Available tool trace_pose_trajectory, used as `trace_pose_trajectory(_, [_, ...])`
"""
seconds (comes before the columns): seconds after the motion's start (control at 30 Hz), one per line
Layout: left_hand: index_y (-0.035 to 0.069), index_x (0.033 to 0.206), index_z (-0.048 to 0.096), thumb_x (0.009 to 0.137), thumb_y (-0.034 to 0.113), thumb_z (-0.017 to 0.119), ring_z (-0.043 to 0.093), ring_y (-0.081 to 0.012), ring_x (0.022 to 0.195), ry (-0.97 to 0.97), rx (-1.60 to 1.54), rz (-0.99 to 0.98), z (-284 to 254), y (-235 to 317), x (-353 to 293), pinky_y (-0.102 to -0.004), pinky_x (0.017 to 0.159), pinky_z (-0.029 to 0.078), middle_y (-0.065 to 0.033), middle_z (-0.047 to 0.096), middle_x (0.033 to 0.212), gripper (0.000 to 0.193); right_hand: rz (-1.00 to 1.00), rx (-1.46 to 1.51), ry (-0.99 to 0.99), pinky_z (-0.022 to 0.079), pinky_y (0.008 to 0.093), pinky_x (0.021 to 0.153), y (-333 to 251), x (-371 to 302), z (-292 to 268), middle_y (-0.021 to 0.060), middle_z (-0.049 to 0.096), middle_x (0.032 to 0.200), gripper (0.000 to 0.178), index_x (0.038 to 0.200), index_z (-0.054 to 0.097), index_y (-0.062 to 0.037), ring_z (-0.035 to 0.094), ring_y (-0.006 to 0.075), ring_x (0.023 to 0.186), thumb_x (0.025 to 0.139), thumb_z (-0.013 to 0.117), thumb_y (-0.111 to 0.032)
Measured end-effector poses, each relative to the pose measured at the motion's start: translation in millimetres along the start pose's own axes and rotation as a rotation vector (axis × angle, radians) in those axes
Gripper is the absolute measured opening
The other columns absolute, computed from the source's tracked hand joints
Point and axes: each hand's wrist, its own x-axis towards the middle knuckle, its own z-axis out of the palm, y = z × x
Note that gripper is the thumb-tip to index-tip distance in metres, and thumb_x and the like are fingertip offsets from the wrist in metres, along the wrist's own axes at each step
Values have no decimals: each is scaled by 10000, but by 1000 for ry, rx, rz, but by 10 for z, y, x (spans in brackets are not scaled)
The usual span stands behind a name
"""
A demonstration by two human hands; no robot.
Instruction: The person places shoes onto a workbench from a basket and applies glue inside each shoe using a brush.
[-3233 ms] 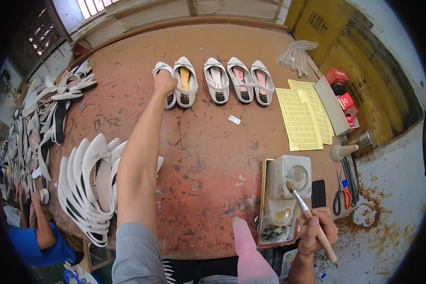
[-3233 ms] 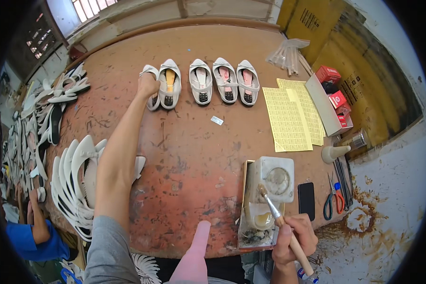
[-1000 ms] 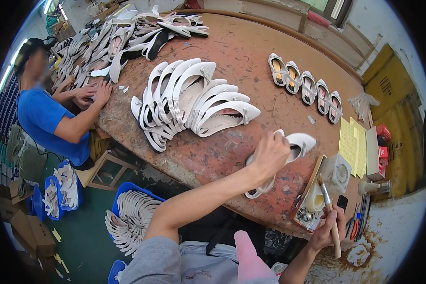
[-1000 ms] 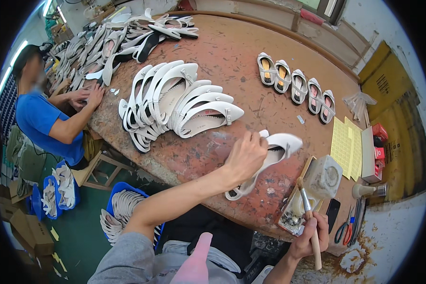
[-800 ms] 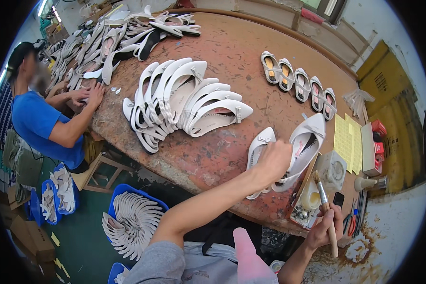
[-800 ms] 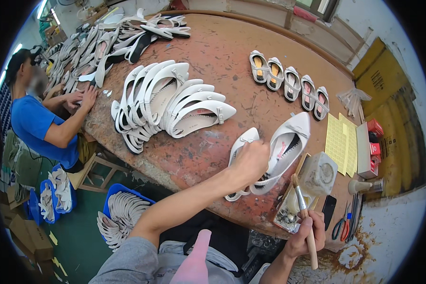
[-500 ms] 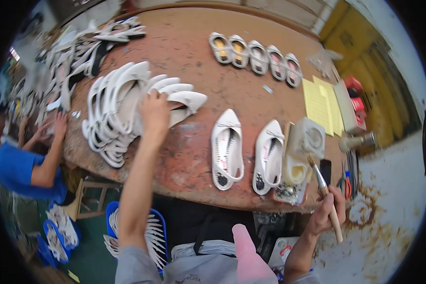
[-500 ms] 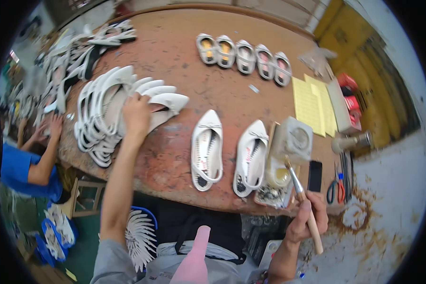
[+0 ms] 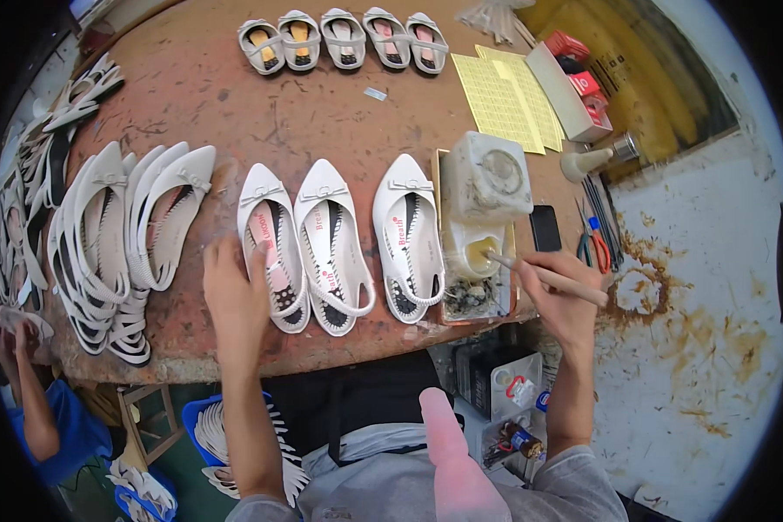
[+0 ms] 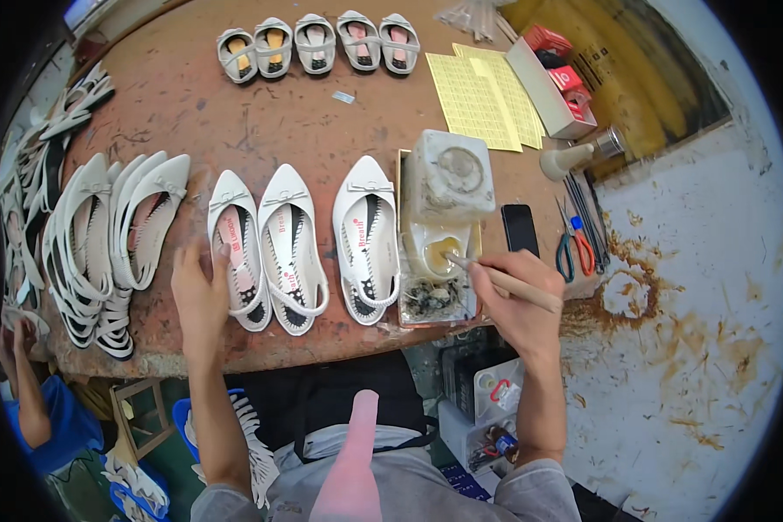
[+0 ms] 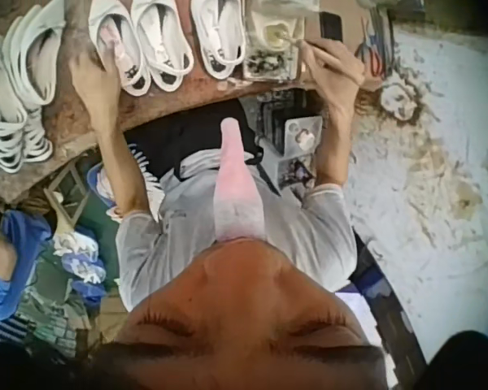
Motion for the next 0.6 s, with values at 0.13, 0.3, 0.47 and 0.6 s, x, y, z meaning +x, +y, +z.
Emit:
trace_pose_trajectory(0.13, [79, 1568, 489, 927, 314, 785, 403, -501, 1434, -288, 59, 519, 34, 706, -425, -676, 1133, 353, -275, 425, 1567, 745, -376, -152, -41, 503, 346, 577, 115, 153, 200, 70, 719, 755, 63, 856, 791, -34, 648, 225, 636, 857, 826, -86])
trace_pose_trajectory(0.3, [205, 1395, 610, 865, 263, 788, 557, -359, 1217, -408, 411, 580, 338, 876, -685, -645, 1028, 392, -170, 582, 1265, 563, -415, -159, -74, 506, 353, 590, -126, 50, 113, 58, 755, 809, 44, 838, 768, -36, 663, 228, 664, 841, 811, -26])
trace_pose_trajectory(0.47, [161, 1190, 653, 845, 270, 812, 603, -288, 1028, -468, 393, 537, 233, 746, -768, -547, 900, 417, -78, 628, 1038, 396, -272, -161, -65, 506, 345, 595, -312, 16, -1, 62, 749, 813, 77, 833, 761, -23, 649, 229, 657, 810, 820, 19])
trace_pose_trajectory(0.6, [134, 1186, 666, 769, 318, 890, 595, -288, 1020, -450, 290, 527, 50, 621, -896, -544, 918, 404, -75, 614, 990, 509, -507, -244, -81, 493, 349, 588, -316, 0, -13, 62, 738, 838, 106, 812, 740, -8, 642, 225, 657, 785, 823, 52])
